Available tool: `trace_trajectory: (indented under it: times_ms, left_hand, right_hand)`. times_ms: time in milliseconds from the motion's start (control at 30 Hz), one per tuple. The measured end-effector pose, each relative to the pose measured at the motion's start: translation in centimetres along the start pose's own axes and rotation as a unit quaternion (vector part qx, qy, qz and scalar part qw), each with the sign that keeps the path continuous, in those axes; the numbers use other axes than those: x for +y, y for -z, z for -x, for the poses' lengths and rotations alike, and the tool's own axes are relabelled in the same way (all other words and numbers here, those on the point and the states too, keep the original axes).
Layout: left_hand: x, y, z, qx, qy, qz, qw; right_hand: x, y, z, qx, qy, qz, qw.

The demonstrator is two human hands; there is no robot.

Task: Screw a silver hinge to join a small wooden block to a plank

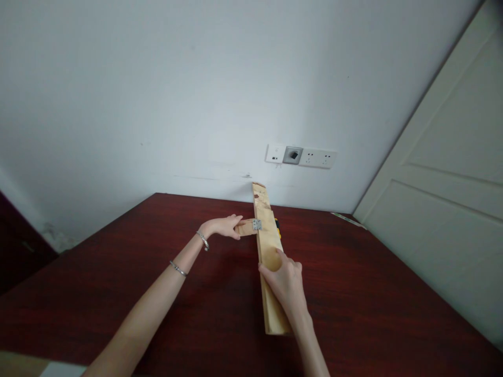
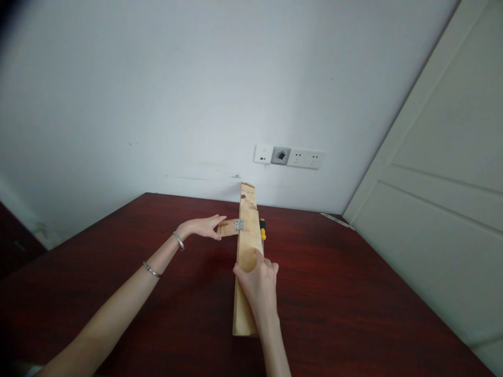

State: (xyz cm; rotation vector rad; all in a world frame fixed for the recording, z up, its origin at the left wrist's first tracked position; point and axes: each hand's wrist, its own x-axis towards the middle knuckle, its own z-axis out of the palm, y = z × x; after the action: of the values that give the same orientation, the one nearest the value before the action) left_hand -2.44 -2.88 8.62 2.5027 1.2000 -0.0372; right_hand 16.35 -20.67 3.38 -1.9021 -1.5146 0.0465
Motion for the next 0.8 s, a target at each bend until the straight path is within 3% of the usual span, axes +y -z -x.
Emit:
trace_trajectory:
  times_ms: [133, 267, 533, 667, 800]
  left_hand:
    - [0.1, 0.5, 0.0, 0.011, -0.018, 0.024, 0.999]
    - [-0.4, 1.0, -0.6, 0.021, -0.009, 0.072, 0.997]
    - [-3.7, -0.2, -4.1, 0.004, 0.019, 0.104, 0.994]
    - [-4.9, -1.0, -5.8, -0.009, 0.054, 0.065, 0.996]
    - [-5.2, -1.1, -6.3, -0.03, 0.073, 0.004, 0.997]
  right_hand:
    - [0.5, 0.7, -0.2, -0.006, -0.018, -0.008, 1.0]
    - [3.0, 2.6, -0.8, -0.004, -0.043, -0.024, 0.999]
    - [13.4, 8.7, -0.7, 0.028, -0.068, 0.044, 0.996]
    - [18.3, 11.2, -0.8, 0.027, -0.099, 0.081, 0.991]
    - [21.7, 12.6, -1.1, 0.017, -0.116, 0.101, 0.988]
